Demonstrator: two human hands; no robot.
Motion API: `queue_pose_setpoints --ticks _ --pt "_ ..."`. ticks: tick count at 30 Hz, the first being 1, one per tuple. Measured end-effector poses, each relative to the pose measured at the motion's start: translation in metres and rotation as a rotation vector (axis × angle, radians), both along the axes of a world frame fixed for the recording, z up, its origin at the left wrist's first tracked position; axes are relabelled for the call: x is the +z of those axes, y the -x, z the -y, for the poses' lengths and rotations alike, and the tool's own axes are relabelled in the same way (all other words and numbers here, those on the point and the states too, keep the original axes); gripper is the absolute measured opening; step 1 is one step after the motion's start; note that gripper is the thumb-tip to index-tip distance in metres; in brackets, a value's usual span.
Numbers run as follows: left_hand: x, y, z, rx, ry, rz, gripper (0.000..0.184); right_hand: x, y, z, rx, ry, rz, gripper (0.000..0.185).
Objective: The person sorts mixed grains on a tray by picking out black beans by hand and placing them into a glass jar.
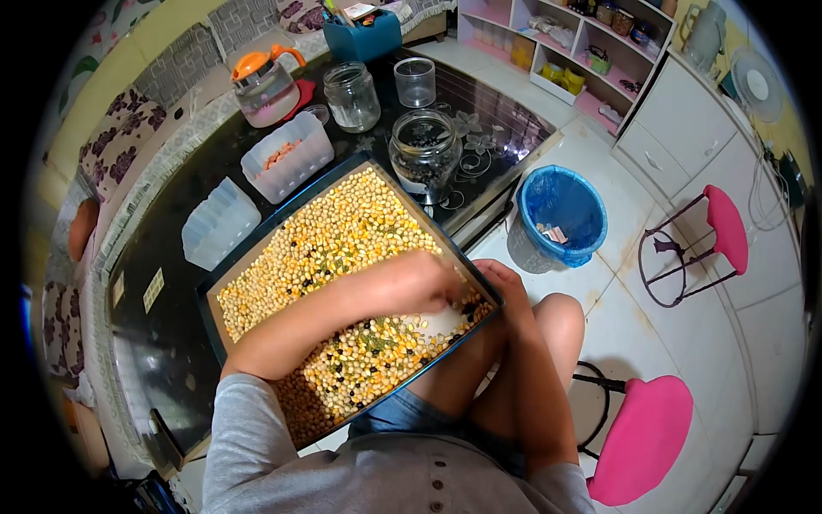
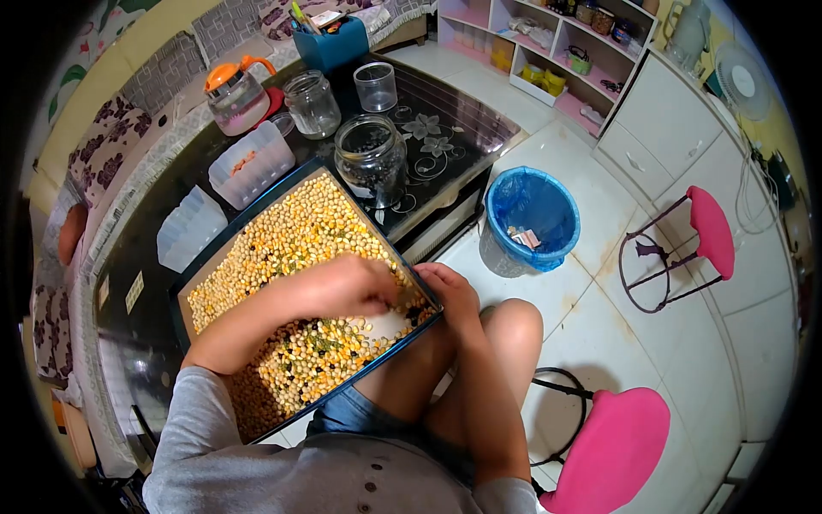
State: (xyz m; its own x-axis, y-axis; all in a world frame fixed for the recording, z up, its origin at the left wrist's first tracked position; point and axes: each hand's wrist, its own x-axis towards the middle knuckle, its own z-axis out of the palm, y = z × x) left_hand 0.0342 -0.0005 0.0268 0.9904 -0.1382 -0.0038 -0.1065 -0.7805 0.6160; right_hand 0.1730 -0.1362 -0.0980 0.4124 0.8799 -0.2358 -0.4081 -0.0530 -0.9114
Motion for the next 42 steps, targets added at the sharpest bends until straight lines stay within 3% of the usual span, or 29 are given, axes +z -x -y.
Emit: queue_pose_setpoints --ticks 5,8,14,16,19,25,31,38,42 --pt "0.055 -0.023 -0.056 0.190 -0.261 0.426 0.009 0.008 0.004 0.000 0.004 -0.009 -0.047 0.020" --pt "0.079 -0.042 -0.078 0.416 -0.215 0.341 0.012 0.007 0.004 0.000 0.003 -0.017 -0.060 0.020" --pt "0.072 -0.061 -0.106 0.455 -0.318 0.251 0.013 0.008 0.003 0.003 0.015 -0.051 -0.036 0.021" --pt "0.069 -0.055 -0.095 0.525 -0.261 0.350 0.013 0.009 0.003 0.002 0.000 -0.022 -0.023 0.021" --pt "0.055 -0.039 -0.063 0.264 -0.199 0.437 0.007 0.000 0.002 0.001 -0.006 0.008 0.000 0.022" --pt "-0.002 -0.014 0.000 -0.074 0.031 0.114 0.011 0.000 0.001 0.000 -0.002 -0.021 -0.033 0.021" --pt "-0.047 -0.008 0.018 -0.090 -0.007 0.128 0.016 0.002 0.000 0.002 -0.001 -0.029 -0.024 0.021" --pt "-0.030 0.000 0.007 -0.065 0.039 -0.008 0.018 0.000 0.001 0.002 0.013 -0.049 -0.038 0.021" --pt "-0.025 0.002 0.006 0.007 -0.057 -0.063 0.018 0.002 0.001 0.001 0.014 -0.014 -0.011 0.022"
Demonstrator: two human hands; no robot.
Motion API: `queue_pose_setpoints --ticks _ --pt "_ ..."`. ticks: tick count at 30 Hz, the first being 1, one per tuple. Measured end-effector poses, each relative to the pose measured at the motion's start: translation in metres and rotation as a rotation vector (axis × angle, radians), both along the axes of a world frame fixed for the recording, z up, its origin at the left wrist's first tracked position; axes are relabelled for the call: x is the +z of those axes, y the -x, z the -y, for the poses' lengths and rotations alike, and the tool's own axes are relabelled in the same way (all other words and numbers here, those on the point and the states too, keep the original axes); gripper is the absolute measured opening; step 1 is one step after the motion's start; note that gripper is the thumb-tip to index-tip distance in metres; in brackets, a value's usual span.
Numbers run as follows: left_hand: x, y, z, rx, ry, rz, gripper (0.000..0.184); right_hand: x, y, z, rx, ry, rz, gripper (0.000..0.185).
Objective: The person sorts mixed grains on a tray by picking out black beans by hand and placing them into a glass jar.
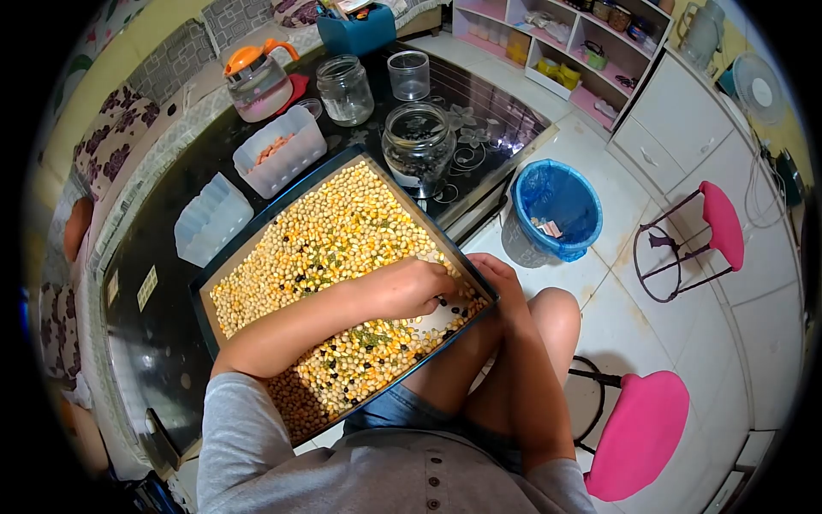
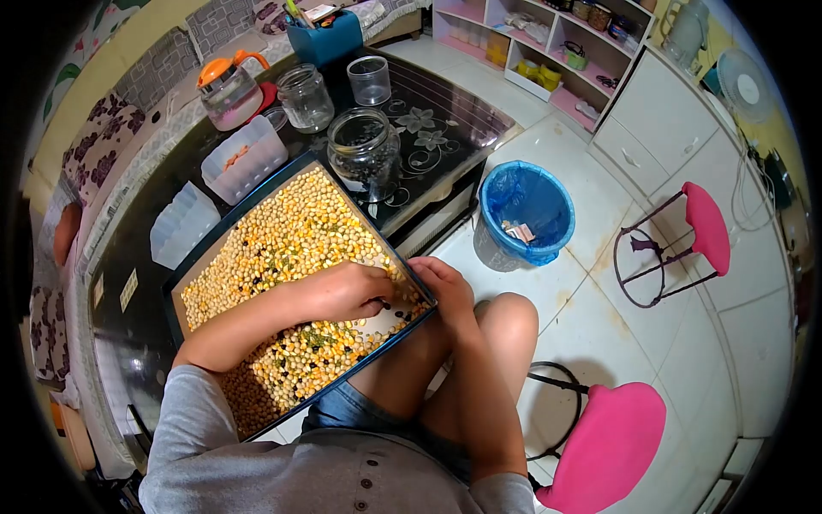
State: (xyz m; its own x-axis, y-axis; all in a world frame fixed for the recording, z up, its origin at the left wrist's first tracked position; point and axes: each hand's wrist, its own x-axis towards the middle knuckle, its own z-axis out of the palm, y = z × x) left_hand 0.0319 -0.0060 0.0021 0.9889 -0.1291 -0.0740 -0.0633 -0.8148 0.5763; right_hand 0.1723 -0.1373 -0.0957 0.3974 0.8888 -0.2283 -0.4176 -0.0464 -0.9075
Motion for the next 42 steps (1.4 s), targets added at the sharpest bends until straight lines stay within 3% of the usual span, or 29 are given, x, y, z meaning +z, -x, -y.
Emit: queue_pose_setpoints --ticks 10,20,28,34,42 --pt "-0.011 -0.002 0.002 0.006 0.073 0.087 0.020 0.003 0.000 0.001 0.010 -0.001 0.010 0.022" --pt "-0.005 -0.001 0.003 -0.019 0.078 -0.004 0.023 -0.002 0.000 0.000 0.005 0.004 -0.004 0.023" --pt "-0.010 -0.003 0.004 -0.030 0.018 0.025 0.012 0.002 0.000 0.001 0.009 0.000 0.002 0.023" --pt "-0.016 -0.002 0.007 -0.054 0.119 0.083 0.015 0.004 0.000 0.001 0.007 -0.007 -0.003 0.022" --pt "-0.012 -0.008 0.006 -0.128 0.062 0.089 0.015 0.006 0.001 0.001 0.001 0.006 0.012 0.022"
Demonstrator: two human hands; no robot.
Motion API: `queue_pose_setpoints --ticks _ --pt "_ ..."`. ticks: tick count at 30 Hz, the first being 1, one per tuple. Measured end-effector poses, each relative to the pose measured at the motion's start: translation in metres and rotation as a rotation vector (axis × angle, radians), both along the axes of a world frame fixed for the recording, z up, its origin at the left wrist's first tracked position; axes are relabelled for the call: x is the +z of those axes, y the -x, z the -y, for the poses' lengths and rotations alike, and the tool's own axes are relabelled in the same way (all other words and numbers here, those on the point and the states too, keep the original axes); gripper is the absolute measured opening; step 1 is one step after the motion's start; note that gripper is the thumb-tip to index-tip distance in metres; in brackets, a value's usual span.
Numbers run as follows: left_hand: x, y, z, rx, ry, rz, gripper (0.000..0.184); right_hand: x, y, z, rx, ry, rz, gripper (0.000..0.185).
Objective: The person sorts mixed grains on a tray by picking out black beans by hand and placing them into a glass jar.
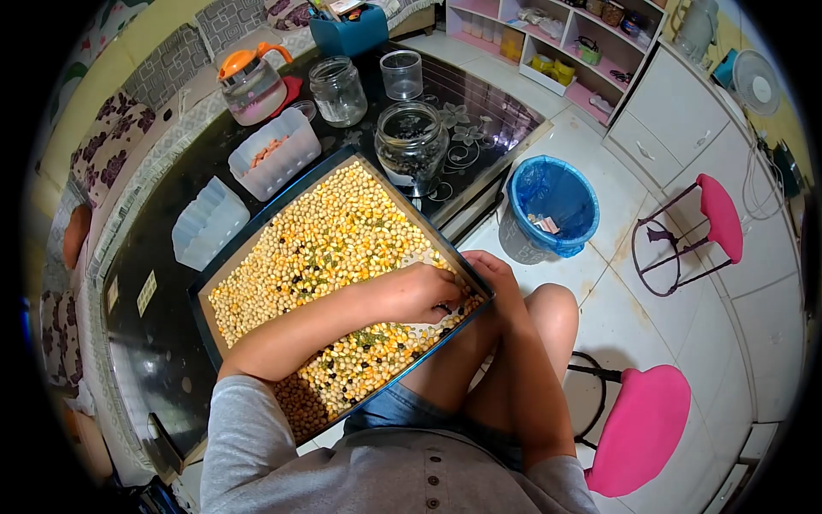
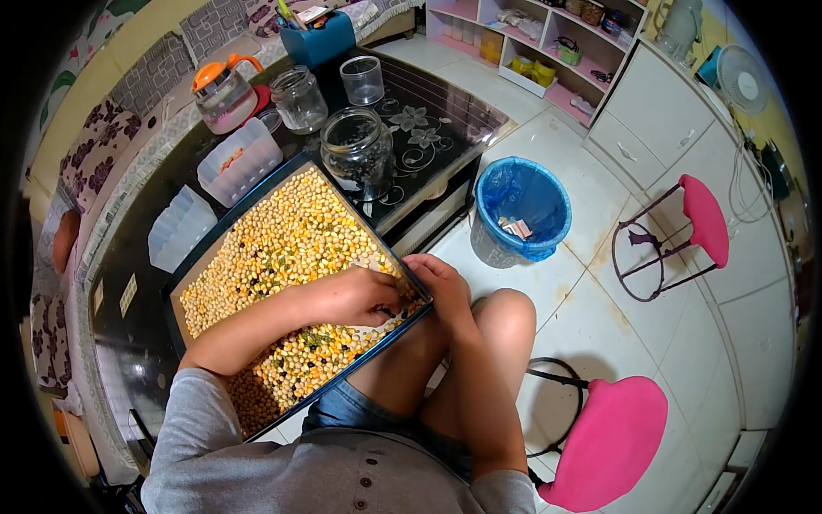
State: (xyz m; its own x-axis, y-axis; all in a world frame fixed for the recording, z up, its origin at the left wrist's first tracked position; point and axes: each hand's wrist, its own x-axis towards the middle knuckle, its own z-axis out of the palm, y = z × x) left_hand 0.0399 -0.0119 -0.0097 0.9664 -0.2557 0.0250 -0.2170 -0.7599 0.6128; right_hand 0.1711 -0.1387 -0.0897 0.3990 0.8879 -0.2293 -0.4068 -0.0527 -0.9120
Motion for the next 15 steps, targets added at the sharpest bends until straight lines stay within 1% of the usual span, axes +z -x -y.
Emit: queue_pose_setpoints --ticks 2,5,7,8,9,10,11,12,14,15 --pt "0.001 0.000 0.000 0.002 -0.013 -0.013 0.015 -0.001 0.000 0.000 0.007 -0.011 -0.004 0.022" --pt "0.007 0.001 -0.006 0.036 -0.010 0.060 0.012 -0.005 -0.001 -0.001 -0.005 0.019 0.016 0.022" --pt "0.030 0.001 -0.019 0.157 -0.007 0.055 0.010 -0.007 -0.002 -0.002 0.003 0.041 0.020 0.022" --pt "0.040 0.000 -0.028 0.235 0.026 0.170 0.009 -0.008 -0.002 -0.002 0.008 0.070 0.022 0.022" --pt "0.055 -0.003 -0.037 0.293 0.048 0.189 0.008 -0.006 -0.001 -0.003 0.010 0.066 0.024 0.022" --pt "0.062 -0.008 -0.048 0.351 0.019 0.312 0.008 -0.004 0.000 -0.003 0.007 0.056 0.006 0.021" --pt "0.073 -0.014 -0.063 0.353 -0.059 0.401 0.008 -0.002 0.000 -0.003 0.004 0.047 -0.010 0.021" --pt "0.086 -0.019 -0.072 0.404 -0.077 0.428 0.008 -0.004 0.000 -0.003 0.006 0.044 -0.006 0.021" --pt "0.101 -0.030 -0.092 0.549 0.007 0.373 0.009 -0.011 -0.002 -0.003 -0.011 0.025 -0.012 0.021" --pt "0.107 -0.038 -0.100 0.590 -0.030 0.344 0.011 -0.011 -0.002 -0.003 -0.011 0.024 -0.008 0.021"
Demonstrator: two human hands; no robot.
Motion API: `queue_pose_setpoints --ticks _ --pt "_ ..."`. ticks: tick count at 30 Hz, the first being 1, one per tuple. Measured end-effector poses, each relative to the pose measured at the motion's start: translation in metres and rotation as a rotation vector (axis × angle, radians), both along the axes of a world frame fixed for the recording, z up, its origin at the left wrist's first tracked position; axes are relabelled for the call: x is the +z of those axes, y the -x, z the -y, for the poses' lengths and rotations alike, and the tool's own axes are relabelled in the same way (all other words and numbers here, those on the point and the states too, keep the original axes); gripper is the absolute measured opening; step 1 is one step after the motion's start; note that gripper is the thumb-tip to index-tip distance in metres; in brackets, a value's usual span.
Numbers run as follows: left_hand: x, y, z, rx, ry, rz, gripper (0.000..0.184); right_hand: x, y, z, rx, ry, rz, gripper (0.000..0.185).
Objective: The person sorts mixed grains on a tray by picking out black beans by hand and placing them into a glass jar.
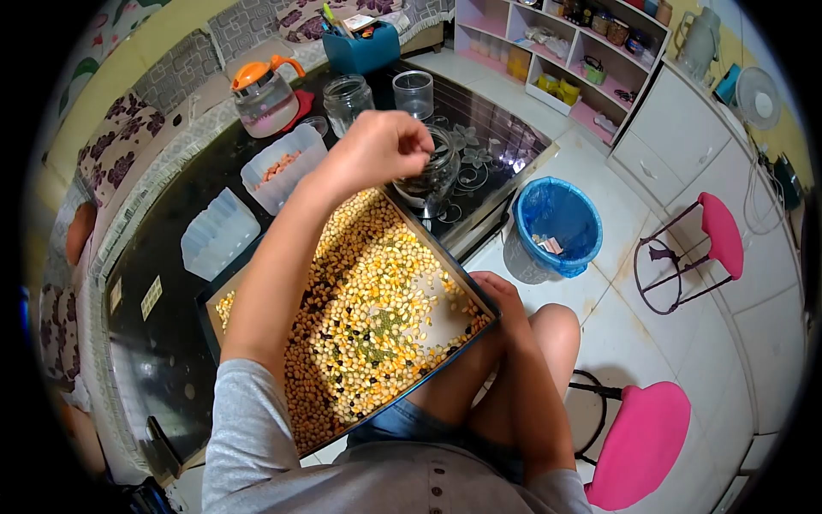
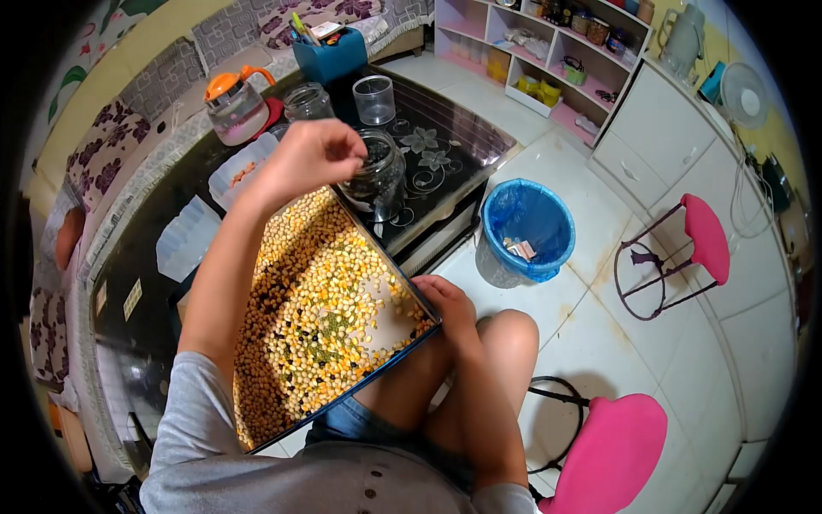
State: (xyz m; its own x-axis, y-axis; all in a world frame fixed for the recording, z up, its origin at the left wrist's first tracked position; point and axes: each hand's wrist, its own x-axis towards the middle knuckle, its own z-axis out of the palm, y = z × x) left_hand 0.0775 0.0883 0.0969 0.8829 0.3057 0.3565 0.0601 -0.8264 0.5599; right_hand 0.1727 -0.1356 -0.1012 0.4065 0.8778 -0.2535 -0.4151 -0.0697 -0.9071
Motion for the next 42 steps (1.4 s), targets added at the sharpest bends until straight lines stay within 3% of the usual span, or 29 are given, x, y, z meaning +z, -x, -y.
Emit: queue_pose_setpoints --ticks 5,9,11,17,23,26,32,42 --pt "-0.001 -0.018 -0.023 0.038 -0.107 -0.149 0.014 0.005 0.001 0.002 -0.012 -0.036 -0.015 0.021" --pt "-0.004 -0.004 0.002 0.054 -0.089 0.000 0.011 0.010 0.004 0.003 -0.023 -0.014 -0.018 0.021" --pt "-0.017 0.007 0.015 -0.195 -0.223 0.082 0.009 0.011 0.003 0.003 0.004 -0.017 -0.023 0.021" --pt "-0.084 0.023 0.073 -0.680 0.027 -0.043 0.010 0.019 0.005 0.004 -0.035 -0.024 -0.066 0.024" --pt "-0.120 0.024 0.090 -0.665 -0.173 -0.272 0.020 0.022 0.006 0.006 -0.043 -0.045 -0.156 0.024" --pt "-0.120 0.030 0.095 -0.630 -0.282 -0.211 0.024 0.026 0.009 0.004 -0.073 -0.021 -0.133 0.023" --pt "-0.135 0.035 0.098 -0.596 -0.255 -0.095 0.020 0.025 0.014 0.005 -0.079 -0.142 -0.221 0.021" --pt "-0.139 0.026 0.081 -0.689 -0.123 -0.062 0.011 0.027 0.016 0.006 -0.155 -0.092 -0.247 0.021"
